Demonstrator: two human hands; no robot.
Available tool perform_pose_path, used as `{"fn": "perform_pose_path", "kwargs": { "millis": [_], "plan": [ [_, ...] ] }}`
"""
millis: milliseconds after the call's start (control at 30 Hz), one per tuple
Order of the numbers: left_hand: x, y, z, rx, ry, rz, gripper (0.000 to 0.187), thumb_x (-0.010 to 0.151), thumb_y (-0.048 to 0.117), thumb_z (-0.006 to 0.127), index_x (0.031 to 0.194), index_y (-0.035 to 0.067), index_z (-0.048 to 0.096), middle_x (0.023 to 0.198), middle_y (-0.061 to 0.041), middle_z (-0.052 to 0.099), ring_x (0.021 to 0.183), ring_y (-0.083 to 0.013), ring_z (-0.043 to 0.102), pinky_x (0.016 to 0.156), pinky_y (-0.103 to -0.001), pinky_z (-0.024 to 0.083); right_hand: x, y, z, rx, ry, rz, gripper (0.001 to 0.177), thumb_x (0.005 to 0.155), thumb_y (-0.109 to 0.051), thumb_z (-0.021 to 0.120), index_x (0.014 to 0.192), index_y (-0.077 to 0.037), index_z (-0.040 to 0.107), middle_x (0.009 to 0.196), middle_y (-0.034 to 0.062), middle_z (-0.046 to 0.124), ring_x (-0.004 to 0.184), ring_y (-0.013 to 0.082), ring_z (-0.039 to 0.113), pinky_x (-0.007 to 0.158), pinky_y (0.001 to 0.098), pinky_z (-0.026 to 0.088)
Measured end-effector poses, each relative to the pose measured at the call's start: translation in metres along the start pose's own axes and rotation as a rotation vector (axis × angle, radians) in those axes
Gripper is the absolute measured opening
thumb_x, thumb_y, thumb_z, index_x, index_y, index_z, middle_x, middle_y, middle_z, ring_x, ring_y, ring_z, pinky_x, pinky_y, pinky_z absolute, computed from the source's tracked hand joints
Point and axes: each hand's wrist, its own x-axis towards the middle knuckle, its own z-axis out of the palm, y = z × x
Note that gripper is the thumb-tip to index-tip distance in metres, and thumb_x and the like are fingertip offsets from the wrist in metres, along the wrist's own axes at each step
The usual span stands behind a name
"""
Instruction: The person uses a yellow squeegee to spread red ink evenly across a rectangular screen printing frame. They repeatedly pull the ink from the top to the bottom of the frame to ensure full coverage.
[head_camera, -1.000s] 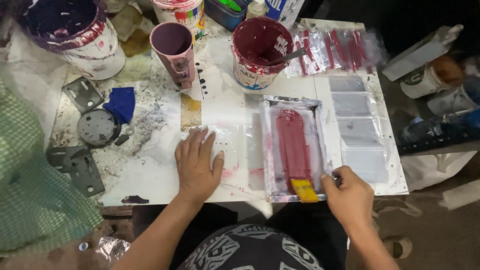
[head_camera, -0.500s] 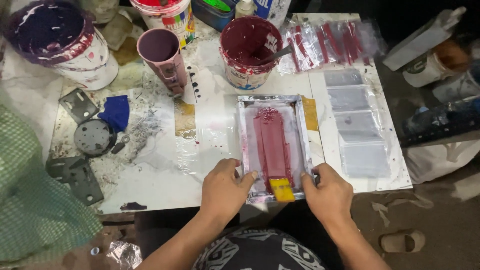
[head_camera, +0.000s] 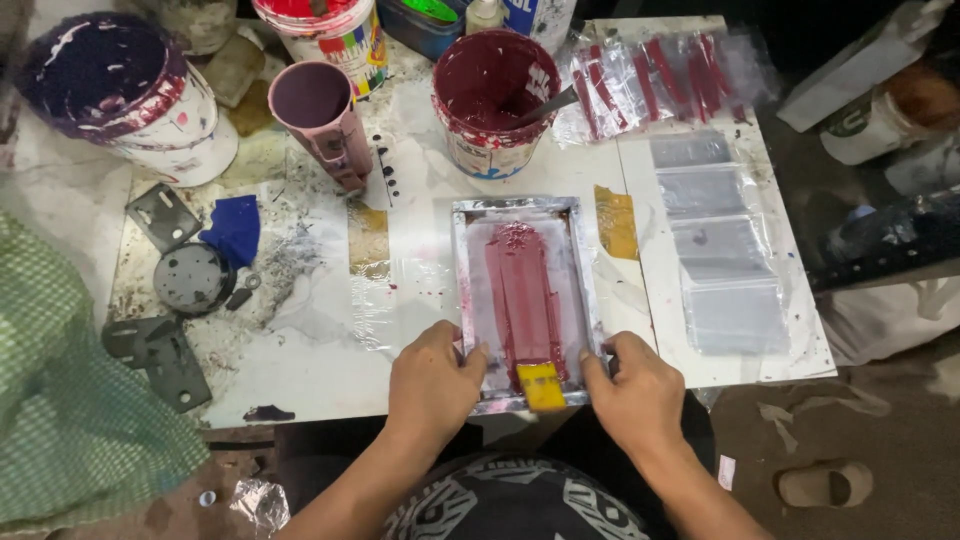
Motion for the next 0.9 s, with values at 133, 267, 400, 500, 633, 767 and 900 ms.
{"fn": "perform_pose_path", "kwargs": {
  "millis": [133,267,400,500,633,767,900],
  "plan": [
    [-0.001,-0.004,-0.007,0.005,-0.006,-0.018,0.041,0.095,0.036,0.06,0.121,0.005,0.064,0.083,-0.009,0.073,0.078,-0.0282,0.068,0.073,-0.045,0.051,-0.002,-0.001,0.006,-0.003,0.042,-0.089,0.024,0.089,-0.032,0.071,0.088,-0.008,0.066,0.066,0.0036,0.06,0.053,0.0223,0.055,0.046,0.0427,0.041],
    [0.006,-0.021,-0.003,0.072,0.103,0.035,0.024,0.093,0.032,0.063,0.088,0.008,0.06,0.066,-0.007,0.064,0.066,-0.0286,0.06,0.064,-0.043,0.045,0.003,0.005,0.0,0.134,-0.055,-0.025,0.039,0.094,-0.045,0.06,0.104,-0.009,0.073,0.085,0.0027,0.076,0.054,0.0189,0.065,0.05,0.0389,0.049],
    [0.007,-0.021,-0.007,0.088,0.094,0.003,0.026,0.091,0.032,0.063,0.102,0.009,0.065,0.068,-0.008,0.068,0.073,-0.0297,0.065,0.07,-0.043,0.048,0.017,0.03,-0.003,0.035,-0.018,-0.015,0.037,0.099,-0.029,0.058,0.128,-0.01,0.071,0.096,0.005,0.067,0.083,0.0246,0.066,0.059,0.0423,0.051],
    [0.013,-0.022,-0.006,0.098,0.087,-0.001,0.032,0.091,0.034,0.062,0.109,0.007,0.066,0.07,-0.008,0.069,0.076,-0.0309,0.067,0.072,-0.043,0.05,0.022,0.049,0.004,-0.065,0.058,-0.174,0.035,0.096,-0.008,0.062,0.127,-0.019,0.073,0.093,0.0025,0.062,0.083,0.0226,0.061,0.047,0.0393,0.047],
    [0.015,-0.021,-0.003,0.124,0.085,0.007,0.027,0.092,0.033,0.063,0.1,0.008,0.065,0.071,-0.008,0.068,0.072,-0.0318,0.064,0.069,-0.044,0.048,0.029,0.06,0.009,-0.126,-0.088,-0.217,0.043,0.094,-0.003,0.056,0.13,-0.021,0.07,0.09,0.0073,0.058,0.079,0.0309,0.056,0.05,0.0427,0.043],
    [0.018,-0.019,-0.004,0.118,0.082,0.007,0.024,0.091,0.032,0.062,0.097,0.008,0.064,0.071,-0.009,0.067,0.073,-0.0327,0.064,0.068,-0.045,0.047,0.034,0.061,0.011,-0.173,-0.114,-0.281,0.044,0.091,-0.006,0.057,0.13,-0.022,0.07,0.094,0.011,0.058,0.074,0.0317,0.054,0.056,0.0429,0.045],
    [0.022,-0.022,0.001,0.126,0.09,0.012,0.026,0.09,0.033,0.063,0.096,0.008,0.063,0.071,-0.009,0.068,0.074,-0.0356,0.064,0.069,-0.047,0.047,0.033,0.064,0.013,-0.178,-0.136,-0.264,0.044,0.093,-0.005,0.056,0.13,-0.023,0.071,0.092,0.0094,0.057,0.075,0.0299,0.054,0.054,0.0415,0.045]
  ]
}}
